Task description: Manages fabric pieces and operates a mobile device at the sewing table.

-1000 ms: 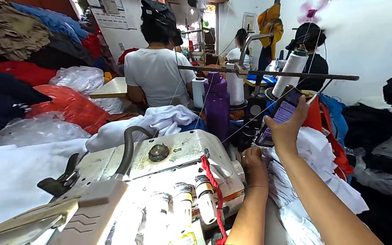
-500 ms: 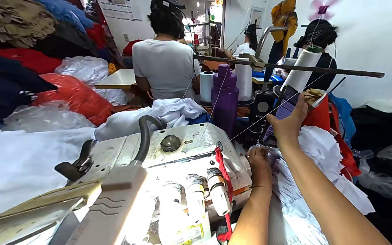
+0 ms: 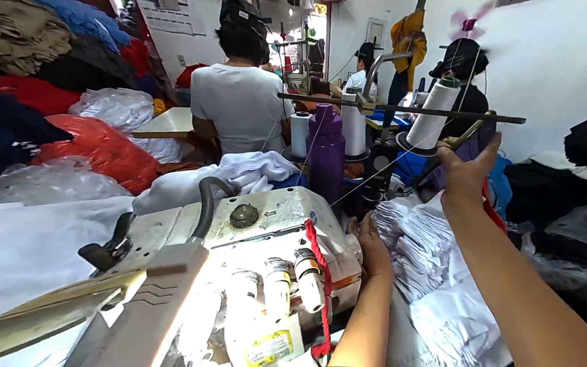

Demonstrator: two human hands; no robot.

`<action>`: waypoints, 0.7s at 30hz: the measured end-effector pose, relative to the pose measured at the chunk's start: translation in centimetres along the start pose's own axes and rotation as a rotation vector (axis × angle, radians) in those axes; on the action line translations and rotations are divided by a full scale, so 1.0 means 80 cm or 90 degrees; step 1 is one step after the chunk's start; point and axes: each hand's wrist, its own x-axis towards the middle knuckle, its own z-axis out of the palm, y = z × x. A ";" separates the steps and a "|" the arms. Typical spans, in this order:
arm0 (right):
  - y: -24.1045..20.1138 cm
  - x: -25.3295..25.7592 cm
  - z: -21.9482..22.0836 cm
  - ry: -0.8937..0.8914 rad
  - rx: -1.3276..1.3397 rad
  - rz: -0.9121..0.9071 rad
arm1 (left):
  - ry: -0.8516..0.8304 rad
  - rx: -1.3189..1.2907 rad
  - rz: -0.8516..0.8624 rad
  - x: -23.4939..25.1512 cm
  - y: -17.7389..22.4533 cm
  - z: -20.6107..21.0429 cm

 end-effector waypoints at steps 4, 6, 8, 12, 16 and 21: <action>0.008 0.000 -0.018 0.003 0.061 0.032 | 0.038 0.021 -0.019 0.014 0.017 0.022; 0.008 -0.001 -0.024 -0.012 0.052 0.025 | 0.063 0.020 -0.039 0.029 0.023 0.029; 0.009 -0.002 -0.030 -0.028 0.053 0.011 | 0.072 0.015 -0.063 0.041 0.024 0.037; 0.015 -0.009 -0.033 -0.049 0.030 -0.001 | -0.132 0.171 -0.085 0.047 0.019 0.036; 0.015 -0.021 -0.023 -0.068 0.022 0.027 | -0.185 0.229 -0.038 0.039 0.020 0.027; 0.009 -0.023 -0.009 -0.079 0.015 0.034 | -0.119 0.185 0.023 0.026 0.016 0.022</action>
